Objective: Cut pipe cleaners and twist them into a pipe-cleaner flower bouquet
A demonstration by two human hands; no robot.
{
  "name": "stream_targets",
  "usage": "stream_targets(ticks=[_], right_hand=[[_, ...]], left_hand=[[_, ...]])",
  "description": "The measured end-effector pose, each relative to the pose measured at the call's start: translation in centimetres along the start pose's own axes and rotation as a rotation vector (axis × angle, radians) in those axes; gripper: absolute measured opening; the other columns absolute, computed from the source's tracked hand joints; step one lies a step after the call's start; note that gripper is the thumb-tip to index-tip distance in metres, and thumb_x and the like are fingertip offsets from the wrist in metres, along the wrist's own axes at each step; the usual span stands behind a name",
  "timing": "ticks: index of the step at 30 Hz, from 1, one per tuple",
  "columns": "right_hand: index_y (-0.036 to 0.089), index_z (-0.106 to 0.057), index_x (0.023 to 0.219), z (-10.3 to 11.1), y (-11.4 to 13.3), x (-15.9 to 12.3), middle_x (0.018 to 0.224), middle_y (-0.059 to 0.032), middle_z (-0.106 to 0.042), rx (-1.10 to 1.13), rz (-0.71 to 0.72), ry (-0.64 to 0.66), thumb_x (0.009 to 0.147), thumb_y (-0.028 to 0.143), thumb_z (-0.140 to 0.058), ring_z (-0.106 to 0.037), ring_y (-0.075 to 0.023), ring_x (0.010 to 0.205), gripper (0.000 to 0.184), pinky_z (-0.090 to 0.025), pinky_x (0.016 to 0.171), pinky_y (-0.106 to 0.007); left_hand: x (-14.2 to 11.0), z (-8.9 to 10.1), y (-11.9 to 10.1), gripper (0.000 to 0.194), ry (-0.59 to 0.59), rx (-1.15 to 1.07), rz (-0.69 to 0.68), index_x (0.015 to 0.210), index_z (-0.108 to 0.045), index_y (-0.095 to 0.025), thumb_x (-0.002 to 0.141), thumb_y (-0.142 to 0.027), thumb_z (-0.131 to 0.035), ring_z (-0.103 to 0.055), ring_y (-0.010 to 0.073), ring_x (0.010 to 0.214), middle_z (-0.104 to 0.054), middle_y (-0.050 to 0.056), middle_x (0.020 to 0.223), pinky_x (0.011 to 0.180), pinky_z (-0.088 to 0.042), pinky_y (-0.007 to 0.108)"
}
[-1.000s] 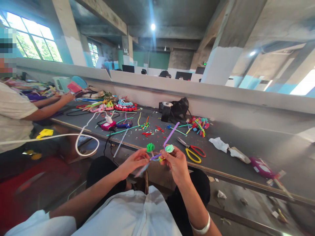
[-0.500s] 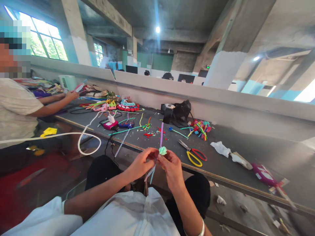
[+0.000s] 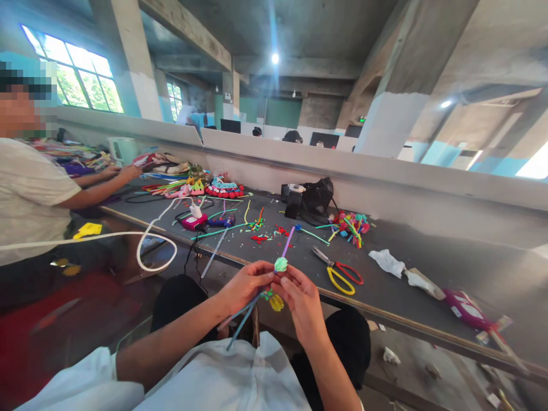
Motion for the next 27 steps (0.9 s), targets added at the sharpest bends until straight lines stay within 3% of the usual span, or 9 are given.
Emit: stream_targets(ticks=[3,8,11,13,18,22,24,27], right_hand=[[0.021,-0.067,0.113,0.7,0.5,-0.2,0.105,-0.0075,-0.071,-0.203,0.089,-0.003,0.076,0.035,-0.078,-0.068,-0.0235,0.093,0.041,-0.057,0.083,-0.039],[0.028,-0.060,0.126,1.7,2.3,0.7,0.120,-0.0084,-0.064,-0.754,0.532,-0.171,0.084,0.031,-0.066,-0.060,-0.0262,0.107,0.042,-0.053,0.084,-0.041],[0.028,-0.060,0.129,1.7,2.9,1.7,0.126,-0.0080,-0.062,-1.042,0.726,-0.079,0.085,0.025,-0.060,-0.051,-0.0286,0.118,0.044,-0.041,0.099,-0.049],[0.028,-0.065,0.122,1.8,2.9,2.3,0.119,-0.0074,-0.067,-1.129,0.724,-0.010,0.084,0.023,-0.061,-0.051,-0.0300,0.119,0.038,-0.034,0.103,-0.051],[0.031,-0.076,0.089,2.4,3.0,2.1,0.092,-0.0046,-0.074,-1.155,0.601,0.108,0.083,0.028,-0.069,-0.057,-0.0316,0.108,0.010,-0.033,0.100,-0.050],[0.030,-0.076,0.086,2.8,3.3,1.2,0.081,-0.0019,-0.071,-1.122,0.466,0.262,0.089,0.031,-0.062,-0.064,-0.0227,0.081,0.015,-0.046,0.075,-0.035],[0.028,-0.076,0.086,3.1,3.5,0.9,0.076,-0.0014,-0.068,-1.100,0.413,0.291,0.091,0.031,-0.059,-0.062,-0.0196,0.071,0.018,-0.045,0.064,-0.030],[0.025,-0.075,0.084,3.7,3.5,0.7,0.074,-0.0014,-0.066,-1.084,0.365,0.294,0.090,0.032,-0.061,-0.061,-0.0187,0.069,0.016,-0.043,0.060,-0.028]], left_hand=[[0.1,0.2,0.2,0.037,-0.034,-0.072,0.020,0.080,-0.065,-0.010,0.058,-0.029,-0.088,-0.054,0.0087,0.058,-0.065,0.002,0.069,0.057,-0.038,0.022],[-0.1,0.1,-0.2,0.036,-0.017,-0.051,0.022,0.075,-0.064,-0.011,0.058,-0.032,-0.088,-0.055,0.0093,0.055,-0.062,0.000,0.062,0.054,-0.038,0.021],[-0.3,0.1,-0.4,0.037,0.012,0.009,0.041,0.077,-0.064,-0.011,0.061,-0.036,-0.086,-0.057,0.0099,0.056,-0.063,0.001,0.064,0.057,-0.041,0.023],[-0.4,0.1,-0.7,0.037,0.015,0.042,0.038,0.078,-0.064,-0.011,0.062,-0.037,-0.085,-0.058,0.0105,0.057,-0.064,0.002,0.066,0.058,-0.042,0.024],[-0.7,0.2,-1.5,0.034,0.039,0.022,0.082,0.079,-0.067,-0.009,0.060,-0.030,-0.085,-0.057,0.0097,0.058,-0.066,0.004,0.066,0.058,-0.038,0.022],[-0.8,0.3,-1.6,0.032,0.076,-0.001,0.153,0.079,-0.067,-0.010,0.056,-0.023,-0.085,-0.054,0.0088,0.056,-0.068,0.005,0.068,0.057,-0.037,0.022],[-0.8,0.3,-1.4,0.032,0.090,0.048,0.160,0.079,-0.068,-0.009,0.057,-0.025,-0.085,-0.053,0.0083,0.056,-0.067,0.005,0.069,0.056,-0.036,0.022],[-0.9,0.5,-1.2,0.034,0.097,0.132,0.154,0.080,-0.068,-0.009,0.060,-0.032,-0.085,-0.054,0.0086,0.057,-0.066,0.004,0.069,0.056,-0.036,0.022]])
Point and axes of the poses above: each hand's wrist, its own x-axis towards the middle knuckle, its own z-axis out of the back of the hand, y = z × x, the point moved 2 cm from there along x, towards the middle knuckle
